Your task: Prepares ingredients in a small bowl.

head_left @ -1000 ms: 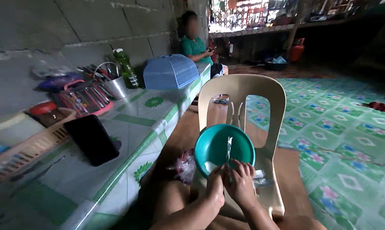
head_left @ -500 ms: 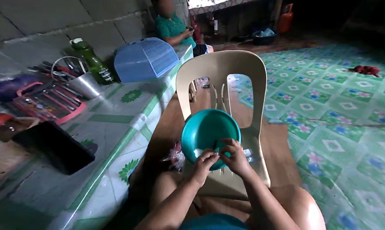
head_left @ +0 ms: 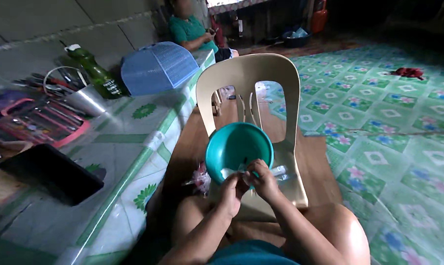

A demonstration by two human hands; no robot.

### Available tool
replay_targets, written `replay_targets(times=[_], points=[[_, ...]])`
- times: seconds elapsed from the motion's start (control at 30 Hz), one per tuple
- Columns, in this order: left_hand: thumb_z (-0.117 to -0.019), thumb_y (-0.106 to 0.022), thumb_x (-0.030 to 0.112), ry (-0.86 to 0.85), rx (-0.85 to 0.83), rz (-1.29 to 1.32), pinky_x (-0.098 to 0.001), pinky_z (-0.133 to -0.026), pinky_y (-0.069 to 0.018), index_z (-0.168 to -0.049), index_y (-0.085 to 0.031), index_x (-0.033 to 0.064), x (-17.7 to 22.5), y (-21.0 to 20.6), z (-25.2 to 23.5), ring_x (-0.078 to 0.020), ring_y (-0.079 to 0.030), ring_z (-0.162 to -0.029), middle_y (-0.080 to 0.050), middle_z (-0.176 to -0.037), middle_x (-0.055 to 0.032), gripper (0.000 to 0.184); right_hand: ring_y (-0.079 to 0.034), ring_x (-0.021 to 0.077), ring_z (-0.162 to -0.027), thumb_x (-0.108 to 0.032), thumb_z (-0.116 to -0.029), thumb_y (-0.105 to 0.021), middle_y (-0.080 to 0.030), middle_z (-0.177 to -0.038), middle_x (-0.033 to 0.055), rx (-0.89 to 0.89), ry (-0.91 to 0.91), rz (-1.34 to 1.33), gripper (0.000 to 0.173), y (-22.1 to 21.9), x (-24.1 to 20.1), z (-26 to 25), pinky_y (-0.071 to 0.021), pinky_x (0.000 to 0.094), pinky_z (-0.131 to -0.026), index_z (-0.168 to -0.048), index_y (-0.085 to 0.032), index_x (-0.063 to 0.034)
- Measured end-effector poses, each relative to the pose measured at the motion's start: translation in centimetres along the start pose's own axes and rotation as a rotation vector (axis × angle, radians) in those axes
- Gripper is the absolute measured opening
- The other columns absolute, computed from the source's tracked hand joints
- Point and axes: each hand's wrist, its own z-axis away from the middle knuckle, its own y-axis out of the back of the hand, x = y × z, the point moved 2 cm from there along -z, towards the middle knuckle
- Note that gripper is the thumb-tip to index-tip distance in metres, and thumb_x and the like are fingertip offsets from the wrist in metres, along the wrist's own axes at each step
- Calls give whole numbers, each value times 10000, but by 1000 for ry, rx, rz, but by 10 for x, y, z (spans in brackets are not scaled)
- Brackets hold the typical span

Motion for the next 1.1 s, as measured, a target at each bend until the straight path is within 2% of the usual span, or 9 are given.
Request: replay_targets(times=[0.13, 0.23, 0.3, 0.37, 0.47, 0.63, 0.97, 1.03, 1.1], points=[[-1093, -458, 156, 7, -4, 80, -355, -769, -609, -1093, -588, 14, 2, 1, -2, -194, -690, -818, -675, -949, -104, 192, -648, 284, -1012, -337, -970, -664, -713, -978, 112, -68, -89, 116, 305, -4, -1, 2, -443, 561, -965, -935, -748, -46], [-1098, -449, 162, 43, -33, 55, -362, -793, -605, -1120, -595, 6, 2, 7, -3, -205, -692, -860, -681, -976, -116, 215, -667, 268, -963, -240, -955, -671, -721, -926, 100, -55, -140, 137, 218, -6, -6, 1, -469, 540, -937, -926, -759, -42], [-1111, -394, 235, 163, -18, 177, -323, -752, -591, -1133, -594, 34, -2, 6, -1, -184, -676, -820, -666, -953, -100, 284, -653, 180, -964, -137, -954, -678, -704, -953, 88, 8, -221, -168, 149, -12, -4, 4, -506, 397, -932, -939, -739, -1], [-1113, -379, 274, 204, -3, 271, -298, -710, -589, -1089, -604, 42, -2, 2, 0, -167, -669, -757, -665, -900, -93, 324, -634, 77, -854, -41, -972, -613, -666, -932, 16, 80, -351, -700, 64, -22, -3, 9, -554, 269, -801, -952, -672, -26], [-1108, -388, 221, 131, -1, 234, -311, -733, -599, -1108, -596, 24, 8, -3, 1, -177, -682, -790, -677, -933, -110, 287, -632, 88, -746, -63, -1004, -528, -682, -879, 18, 96, -459, -1053, 106, -24, -5, 8, -549, 274, -706, -966, -626, -75], [-1104, -397, 206, 69, 13, 115, -308, -714, -582, -1091, -585, 41, 5, 3, 5, -170, -671, -807, -675, -949, -96, 250, -661, 137, -823, -38, -966, -549, -650, -865, 6, 104, -429, -1190, 215, -17, -5, 10, -568, 354, -817, -1161, -498, -114], [-1100, -386, 198, 151, 20, 213, -237, -560, -553, -998, -583, 69, 5, -17, 25, -101, -611, -592, -627, -748, -36, 256, -669, 131, -772, -116, -939, -625, -684, -827, -9, 206, -350, -1388, 121, -9, -16, 19, -562, 326, -717, -1008, -599, -212], [-1101, -379, 200, 172, -18, 230, -243, -572, -556, -975, -570, 85, 3, -18, 29, -102, -607, -594, -616, -735, -27, 256, -655, 117, -760, -149, -916, -677, -672, -820, -23, 174, -359, -1327, 229, -4, -20, 20, -561, 327, -721, -1119, -587, -202], [-1105, -352, 226, 190, -96, 230, -249, -588, -566, -938, -576, 105, -2, -16, 28, -94, -626, -610, -636, -727, -11, 304, -666, 116, -833, -95, -920, -651, -690, -935, 0, 117, -352, -1229, 530, 5, -28, 24, -565, 343, -804, -1394, -422, -155]])
